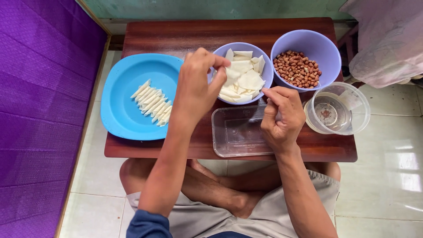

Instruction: Manually assembling nut rolls by placing a nut on a wrapper and rolling it into a cylinder.

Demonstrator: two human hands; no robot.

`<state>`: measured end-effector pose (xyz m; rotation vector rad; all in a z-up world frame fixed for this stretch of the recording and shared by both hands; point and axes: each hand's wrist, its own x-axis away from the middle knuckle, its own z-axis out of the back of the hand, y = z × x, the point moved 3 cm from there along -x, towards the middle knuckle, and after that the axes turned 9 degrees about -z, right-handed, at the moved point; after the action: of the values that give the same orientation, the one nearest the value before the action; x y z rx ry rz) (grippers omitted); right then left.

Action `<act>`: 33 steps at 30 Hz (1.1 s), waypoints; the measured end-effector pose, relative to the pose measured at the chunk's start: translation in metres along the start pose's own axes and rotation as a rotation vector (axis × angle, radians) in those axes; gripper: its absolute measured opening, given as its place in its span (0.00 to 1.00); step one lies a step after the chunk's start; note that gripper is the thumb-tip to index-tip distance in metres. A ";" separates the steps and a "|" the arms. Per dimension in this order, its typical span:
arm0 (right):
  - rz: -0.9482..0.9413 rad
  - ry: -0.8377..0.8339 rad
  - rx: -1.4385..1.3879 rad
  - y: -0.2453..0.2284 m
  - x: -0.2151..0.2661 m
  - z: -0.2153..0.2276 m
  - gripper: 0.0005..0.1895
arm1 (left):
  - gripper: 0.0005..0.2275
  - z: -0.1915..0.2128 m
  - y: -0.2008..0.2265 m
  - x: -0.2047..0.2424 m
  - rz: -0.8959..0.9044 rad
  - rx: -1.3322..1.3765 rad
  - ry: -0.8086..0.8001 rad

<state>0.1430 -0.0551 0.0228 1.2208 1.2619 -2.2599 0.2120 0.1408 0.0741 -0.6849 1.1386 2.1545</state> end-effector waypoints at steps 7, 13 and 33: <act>-0.024 0.001 -0.089 -0.020 0.015 0.011 0.10 | 0.08 -0.021 0.051 0.063 0.251 0.403 -0.010; -0.474 -0.122 -0.297 -0.021 0.058 0.007 0.17 | 0.10 -0.072 0.058 0.111 0.365 0.542 0.137; 0.129 0.000 0.106 -0.026 0.080 0.005 0.09 | 0.06 -0.079 0.059 0.153 0.172 0.118 0.632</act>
<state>0.0769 -0.0315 -0.0237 1.2987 1.0432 -2.2580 0.0781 0.0876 -0.0370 -1.3083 1.6807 2.0366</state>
